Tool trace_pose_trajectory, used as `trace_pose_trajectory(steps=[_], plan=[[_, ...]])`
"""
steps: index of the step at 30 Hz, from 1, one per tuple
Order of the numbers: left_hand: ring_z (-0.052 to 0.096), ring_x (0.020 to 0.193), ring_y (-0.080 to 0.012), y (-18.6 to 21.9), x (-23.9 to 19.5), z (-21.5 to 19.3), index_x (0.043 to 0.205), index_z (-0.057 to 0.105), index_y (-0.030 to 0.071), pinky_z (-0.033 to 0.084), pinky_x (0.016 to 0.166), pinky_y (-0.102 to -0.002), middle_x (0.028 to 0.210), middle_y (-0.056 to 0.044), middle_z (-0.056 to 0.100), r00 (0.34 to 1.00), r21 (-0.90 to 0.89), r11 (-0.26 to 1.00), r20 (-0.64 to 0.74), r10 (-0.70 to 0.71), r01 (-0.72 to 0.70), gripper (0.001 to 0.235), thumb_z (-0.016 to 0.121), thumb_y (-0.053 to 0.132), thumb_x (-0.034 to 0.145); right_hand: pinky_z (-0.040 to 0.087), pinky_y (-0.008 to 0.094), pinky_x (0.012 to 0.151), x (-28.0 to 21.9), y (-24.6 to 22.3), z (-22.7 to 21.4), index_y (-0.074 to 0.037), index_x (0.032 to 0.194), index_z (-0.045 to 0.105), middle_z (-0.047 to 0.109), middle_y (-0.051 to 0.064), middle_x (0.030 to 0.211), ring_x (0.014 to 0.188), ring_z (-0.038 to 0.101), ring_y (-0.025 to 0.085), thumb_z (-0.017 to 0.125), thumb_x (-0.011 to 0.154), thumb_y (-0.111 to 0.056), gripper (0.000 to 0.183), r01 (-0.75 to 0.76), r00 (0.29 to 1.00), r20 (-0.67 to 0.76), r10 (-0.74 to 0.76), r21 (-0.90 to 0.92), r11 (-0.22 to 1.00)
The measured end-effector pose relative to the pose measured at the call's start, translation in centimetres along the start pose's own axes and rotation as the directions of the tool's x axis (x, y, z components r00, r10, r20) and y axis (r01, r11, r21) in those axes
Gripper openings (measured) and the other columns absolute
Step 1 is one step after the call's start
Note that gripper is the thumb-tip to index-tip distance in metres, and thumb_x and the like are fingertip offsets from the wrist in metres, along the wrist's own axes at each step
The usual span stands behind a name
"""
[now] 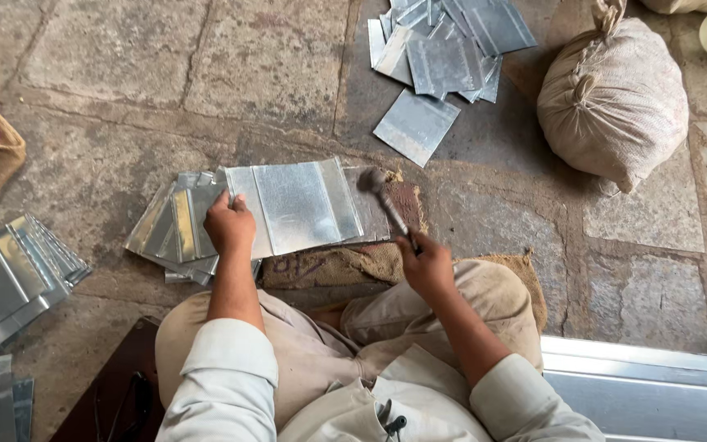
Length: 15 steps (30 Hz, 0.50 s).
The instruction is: The person hammers thin rectangular metal sheets one at a time using a hammer against a stone block. The person picks up a sheet from a pile, places it on the block, strikes it several times, and then moves it aside.
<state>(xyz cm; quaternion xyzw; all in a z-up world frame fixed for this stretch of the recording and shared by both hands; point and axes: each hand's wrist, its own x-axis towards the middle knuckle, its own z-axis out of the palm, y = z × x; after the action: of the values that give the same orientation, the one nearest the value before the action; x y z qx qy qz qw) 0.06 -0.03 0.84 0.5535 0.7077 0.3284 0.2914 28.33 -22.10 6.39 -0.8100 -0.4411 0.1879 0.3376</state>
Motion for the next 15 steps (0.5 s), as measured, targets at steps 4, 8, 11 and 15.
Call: trace_pose_trajectory(steps=[4,8,11,15], plan=[[0.074,0.091,-0.0369,-0.9,-0.3,0.3,0.120,0.073,0.003,0.058,0.079,-0.045,0.102,-0.023,0.075,0.999,-0.002,0.999,-0.033,0.033,-0.033,0.027,0.068,0.018,0.097,0.044,0.033,0.050,-1.8,-0.5,-1.2,-0.001,0.119,0.069,0.059,0.012,0.065,0.051,0.053,0.015,0.066,0.099,-0.022,0.030,0.312,0.936,-0.201,-0.289,0.094,0.945],[0.075,0.091,-0.0355,-0.6,0.1,0.5,0.119,0.075,0.006,0.058,0.079,-0.045,0.101,-0.021,0.076,1.000,-0.021,1.000,-0.025,0.009,-0.010,0.026,0.067,0.019,0.097,0.046,0.032,0.052,-1.7,-0.7,-0.1,-0.001,0.116,0.069,0.062,0.011,0.068,0.054,0.055,0.014,0.066,0.101,-0.023,0.026,0.271,0.962,-0.062,-0.266,0.112,0.956],[0.075,0.091,-0.0350,-0.8,0.0,0.5,0.118,0.075,0.008,0.058,0.079,-0.045,0.100,-0.020,0.077,1.000,-0.034,0.999,-0.026,-0.001,0.000,0.025,0.066,0.019,0.098,0.044,0.034,0.049,-1.2,-0.4,0.6,-0.004,0.111,0.072,0.063,0.011,0.062,0.049,0.055,0.015,0.070,0.097,-0.025,0.026,-0.019,0.989,0.148,0.019,-0.003,1.000],[0.075,0.090,-0.0365,-1.0,0.2,0.7,0.121,0.072,0.006,0.058,0.078,-0.045,0.100,-0.021,0.075,0.996,-0.033,0.999,-0.088,0.021,-0.024,0.028,0.070,0.019,0.096,0.042,0.034,0.048,-0.9,0.9,0.3,-0.005,0.109,0.074,0.063,0.012,0.063,0.049,0.052,0.016,0.069,0.098,-0.024,0.022,0.069,0.997,-0.034,-0.068,0.049,0.996]])
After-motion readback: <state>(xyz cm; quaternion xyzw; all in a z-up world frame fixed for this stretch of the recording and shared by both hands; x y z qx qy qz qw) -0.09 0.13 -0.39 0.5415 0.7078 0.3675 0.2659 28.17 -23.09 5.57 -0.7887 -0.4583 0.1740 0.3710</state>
